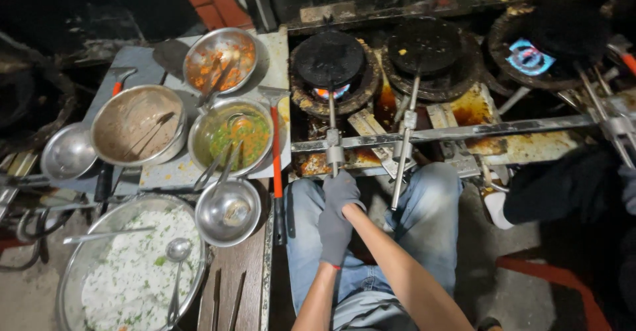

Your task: The person, wearing gloves, cooks pancakes on multiple small burners by flipping them with a spatula and adding toppings like meat and vegetables with a spoon. They manage several pancakes simultaneously, moving cooked ones to plates while starting new ones with batter.

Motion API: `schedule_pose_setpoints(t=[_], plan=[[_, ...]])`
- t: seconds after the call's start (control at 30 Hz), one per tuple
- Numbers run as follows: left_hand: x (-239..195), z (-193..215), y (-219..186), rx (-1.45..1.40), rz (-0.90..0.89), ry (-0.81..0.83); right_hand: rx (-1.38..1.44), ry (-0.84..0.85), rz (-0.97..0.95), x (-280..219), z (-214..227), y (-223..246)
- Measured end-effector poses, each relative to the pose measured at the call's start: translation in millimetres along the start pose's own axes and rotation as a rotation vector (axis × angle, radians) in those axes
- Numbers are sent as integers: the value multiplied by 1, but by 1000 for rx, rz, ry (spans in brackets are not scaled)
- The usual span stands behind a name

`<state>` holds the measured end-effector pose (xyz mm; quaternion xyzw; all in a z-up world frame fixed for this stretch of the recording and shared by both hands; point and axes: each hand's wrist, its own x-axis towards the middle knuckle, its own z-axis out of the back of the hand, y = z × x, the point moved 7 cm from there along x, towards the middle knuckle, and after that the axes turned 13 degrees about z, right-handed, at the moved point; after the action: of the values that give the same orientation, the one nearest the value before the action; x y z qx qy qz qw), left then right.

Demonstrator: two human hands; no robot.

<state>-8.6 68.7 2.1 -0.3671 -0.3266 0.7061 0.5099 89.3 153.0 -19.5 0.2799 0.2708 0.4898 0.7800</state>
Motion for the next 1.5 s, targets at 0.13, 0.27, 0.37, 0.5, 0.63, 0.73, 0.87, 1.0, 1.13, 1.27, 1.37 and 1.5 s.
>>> schedule_pose_setpoints(t=[0.13, 0.27, 0.37, 0.5, 0.63, 0.73, 0.87, 1.0, 1.13, 1.27, 1.37, 1.5], plan=[[4, -7, 16, -3, -38, -2, -71, 3, -22, 3, -6, -3], [6, -9, 18, 46, -36, -27, -106, 4, 3, 2, -6, -1], [4, -4, 11, 9, -14, -14, -56, 5, -31, 0, -4, -1], [3, -2, 5, 30, 15, 3, -23, 17, -58, -2, -2, -1], [1, 1, 4, 3, 7, 5, -24, 20, -43, -1, -4, -1], [5, -4, 11, 40, 12, 6, -25, -1, -28, -1, -4, -3], [6, -6, 17, 35, 24, 24, -17, 6, -41, -1, -2, 0], [6, -6, 15, 36, 34, 33, -10, 15, -61, -3, 0, 2], [7, -5, 16, 18, 64, 40, -8, 20, -58, -2, 1, 2], [7, -6, 14, 21, 79, 55, -4, 28, -57, -2, 1, 3], [6, -5, 12, 19, 62, 54, 1, 27, -65, -2, 2, 3], [4, -6, 13, 54, 60, 36, -3, 40, -60, -3, 4, 4]])
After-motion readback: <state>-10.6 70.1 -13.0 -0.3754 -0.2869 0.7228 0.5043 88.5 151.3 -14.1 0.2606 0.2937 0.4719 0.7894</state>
